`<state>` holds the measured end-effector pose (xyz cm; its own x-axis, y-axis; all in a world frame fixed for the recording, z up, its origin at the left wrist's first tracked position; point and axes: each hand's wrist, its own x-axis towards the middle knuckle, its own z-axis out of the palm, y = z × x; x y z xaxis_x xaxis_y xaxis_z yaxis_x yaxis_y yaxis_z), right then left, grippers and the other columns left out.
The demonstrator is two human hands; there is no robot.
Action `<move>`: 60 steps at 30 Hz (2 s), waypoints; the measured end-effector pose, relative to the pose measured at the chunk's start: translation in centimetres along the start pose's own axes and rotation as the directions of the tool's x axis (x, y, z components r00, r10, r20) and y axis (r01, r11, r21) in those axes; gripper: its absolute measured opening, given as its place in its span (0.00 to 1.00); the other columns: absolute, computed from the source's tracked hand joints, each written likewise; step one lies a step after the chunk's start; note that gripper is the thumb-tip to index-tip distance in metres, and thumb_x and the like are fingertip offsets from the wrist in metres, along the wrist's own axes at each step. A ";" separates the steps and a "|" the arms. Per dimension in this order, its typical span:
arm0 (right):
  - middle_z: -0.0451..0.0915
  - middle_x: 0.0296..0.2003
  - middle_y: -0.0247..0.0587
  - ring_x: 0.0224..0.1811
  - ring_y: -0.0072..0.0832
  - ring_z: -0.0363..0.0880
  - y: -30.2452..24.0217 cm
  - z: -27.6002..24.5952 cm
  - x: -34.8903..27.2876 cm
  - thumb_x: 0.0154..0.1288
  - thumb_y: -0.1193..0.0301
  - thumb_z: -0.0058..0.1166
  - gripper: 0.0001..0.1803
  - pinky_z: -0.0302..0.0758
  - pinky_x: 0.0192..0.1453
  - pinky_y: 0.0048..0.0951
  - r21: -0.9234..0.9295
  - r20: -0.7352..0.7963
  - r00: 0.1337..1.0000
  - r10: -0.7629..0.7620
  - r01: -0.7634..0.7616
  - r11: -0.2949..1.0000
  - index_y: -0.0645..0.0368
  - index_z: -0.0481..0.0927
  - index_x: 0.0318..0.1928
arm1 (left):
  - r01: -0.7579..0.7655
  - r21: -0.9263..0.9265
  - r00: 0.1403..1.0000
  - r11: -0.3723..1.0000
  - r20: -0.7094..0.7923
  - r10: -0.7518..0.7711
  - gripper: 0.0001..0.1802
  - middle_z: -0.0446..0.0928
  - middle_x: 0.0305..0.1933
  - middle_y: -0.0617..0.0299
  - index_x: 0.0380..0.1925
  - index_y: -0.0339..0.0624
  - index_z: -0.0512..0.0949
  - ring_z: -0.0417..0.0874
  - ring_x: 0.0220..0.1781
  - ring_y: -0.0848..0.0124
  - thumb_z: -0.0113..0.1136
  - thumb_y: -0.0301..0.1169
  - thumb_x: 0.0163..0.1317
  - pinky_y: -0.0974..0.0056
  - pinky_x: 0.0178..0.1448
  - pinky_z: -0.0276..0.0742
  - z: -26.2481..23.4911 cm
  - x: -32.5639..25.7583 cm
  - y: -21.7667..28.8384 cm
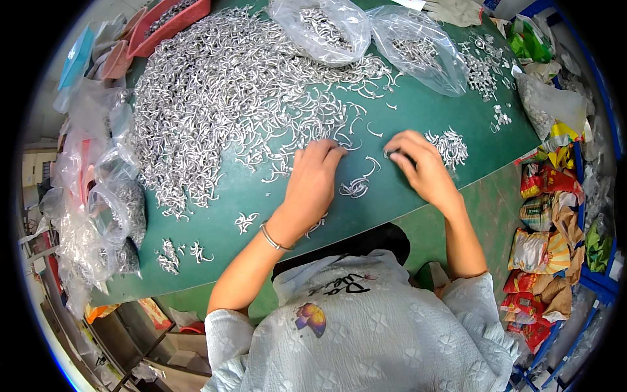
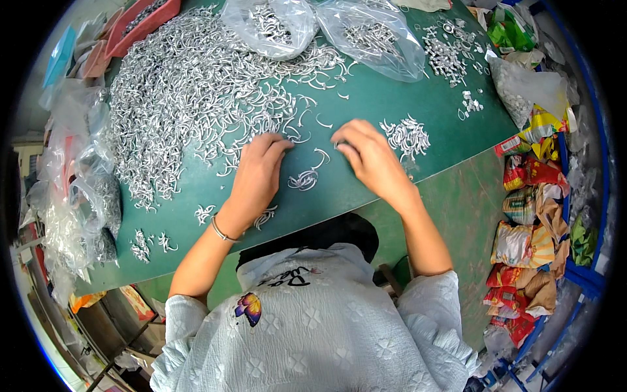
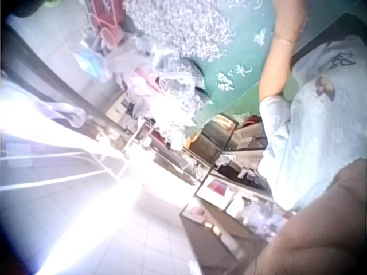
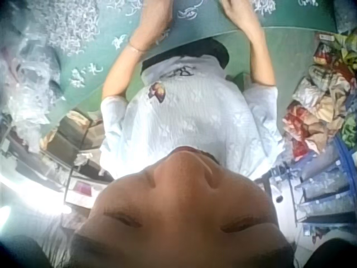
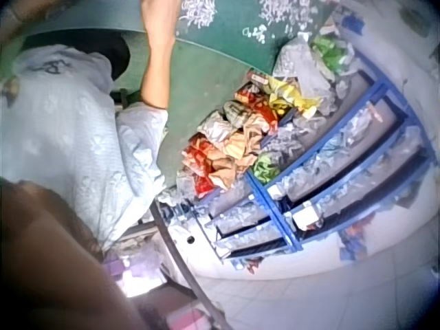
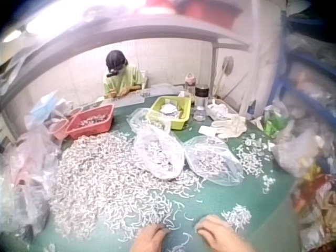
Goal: The person sorts through a large pile of silver-colored metal components on a green workbench, picking them up by hand and placing them into different bags and piles.
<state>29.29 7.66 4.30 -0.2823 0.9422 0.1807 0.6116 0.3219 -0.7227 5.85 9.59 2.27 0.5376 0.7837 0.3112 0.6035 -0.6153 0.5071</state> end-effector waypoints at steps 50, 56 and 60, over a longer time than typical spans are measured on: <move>0.74 0.36 0.42 0.41 0.41 0.72 -0.2 1.8 0.3 0.57 0.78 0.59 0.07 0.69 0.46 0.40 -0.360 -0.211 0.976 -0.051 -0.029 0.932 0.61 0.77 0.36 | 0.082 -0.119 0.990 0.990 -0.106 -0.094 0.09 0.77 0.42 0.51 0.41 0.35 0.77 0.78 0.45 0.51 0.60 0.21 0.59 0.56 0.50 0.74 0.2 2.4 -0.1; 0.75 0.39 0.44 0.44 0.42 0.73 1.3 2.2 2.1 0.57 0.77 0.60 0.10 0.70 0.49 0.39 -0.362 -0.325 0.944 -0.059 -0.067 0.930 0.61 0.78 0.41 | -0.050 -0.079 0.996 0.996 -0.073 0.045 0.16 0.78 0.47 0.52 0.48 0.37 0.77 0.77 0.52 0.54 0.61 0.23 0.59 0.56 0.55 0.71 0.3 1.7 0.4; 0.75 0.39 0.43 0.47 0.41 0.73 0.3 2.9 3.0 0.56 0.76 0.62 0.12 0.69 0.49 0.39 -0.323 -0.196 0.966 -0.166 0.096 0.941 0.61 0.78 0.42 | -0.126 -0.098 0.988 0.987 0.083 0.134 0.15 0.75 0.51 0.54 0.47 0.37 0.78 0.75 0.53 0.55 0.61 0.24 0.59 0.56 0.54 0.70 0.1 -0.4 1.3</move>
<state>26.47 10.30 2.72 -0.2295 0.8754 0.4255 0.7876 0.4238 -0.4472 6.49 8.42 2.68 0.6605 0.6843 0.3089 0.4702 -0.6978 0.5404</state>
